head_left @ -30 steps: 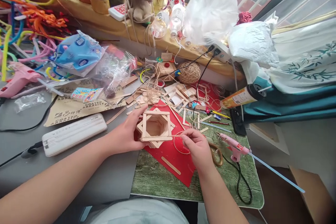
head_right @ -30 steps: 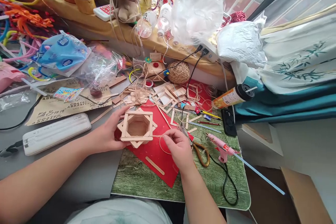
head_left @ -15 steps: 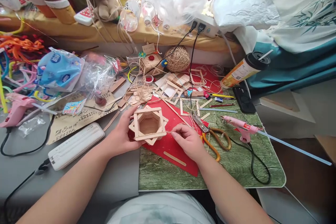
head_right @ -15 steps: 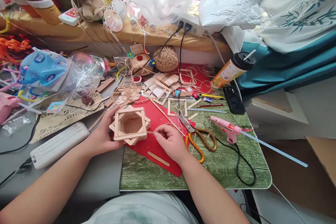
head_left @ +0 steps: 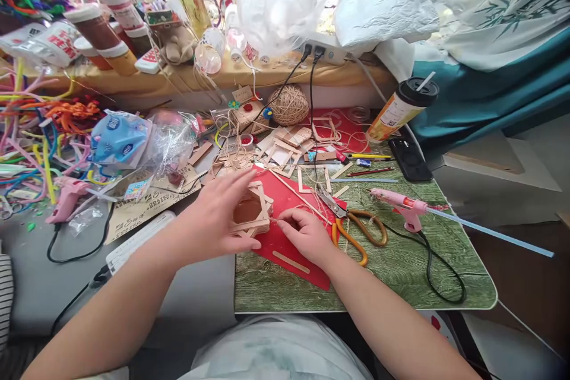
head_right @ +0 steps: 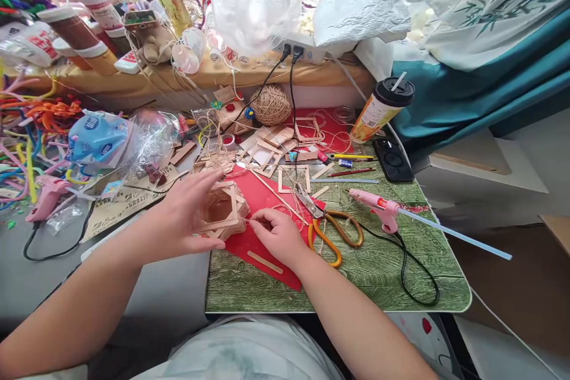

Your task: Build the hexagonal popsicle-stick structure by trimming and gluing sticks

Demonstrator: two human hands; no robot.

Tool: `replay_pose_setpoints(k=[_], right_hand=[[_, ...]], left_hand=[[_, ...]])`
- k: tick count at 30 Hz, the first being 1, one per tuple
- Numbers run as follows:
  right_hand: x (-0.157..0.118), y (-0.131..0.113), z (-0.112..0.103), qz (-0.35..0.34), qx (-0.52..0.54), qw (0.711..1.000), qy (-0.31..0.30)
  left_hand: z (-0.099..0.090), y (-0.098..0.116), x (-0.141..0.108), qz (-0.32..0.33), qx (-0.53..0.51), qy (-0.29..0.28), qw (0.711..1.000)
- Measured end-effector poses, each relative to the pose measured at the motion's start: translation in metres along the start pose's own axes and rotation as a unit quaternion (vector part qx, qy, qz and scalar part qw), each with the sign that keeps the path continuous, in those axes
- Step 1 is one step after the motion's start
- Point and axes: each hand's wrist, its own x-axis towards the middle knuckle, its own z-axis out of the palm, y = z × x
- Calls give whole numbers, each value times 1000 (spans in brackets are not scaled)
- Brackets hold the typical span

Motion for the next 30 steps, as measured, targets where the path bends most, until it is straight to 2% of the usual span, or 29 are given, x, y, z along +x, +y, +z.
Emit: replay_pose_setpoints(k=[2, 5, 7, 10, 15, 20, 24, 30], right_hand=[[0, 0, 0, -8, 8, 1000, -4], [1, -1, 0, -23, 19, 1000, -10], [2, -2, 0, -35, 24, 999, -11], [3, -2, 0, -45, 35, 998, -5], [4, 1, 3, -59, 90, 994, -7], [4, -1, 0, -72, 133, 989, 8], [2, -4, -9, -73, 149, 985, 35], [2, -2, -16, -58, 157, 984, 62]], left_hand=[[-2, 17, 15, 7, 52, -58, 997], [6, 25, 29, -20, 106, -101, 989], [10, 22, 33, -37, 122, -101, 987], [9, 15, 34, -28, 112, -86, 990], [-3, 18, 34, -15, 103, -86, 991], [-15, 26, 28, -44, 66, -90, 993], [-18, 20, 19, -73, -7, -62, 995], [-9, 4, 8, -98, -124, 35, 987]])
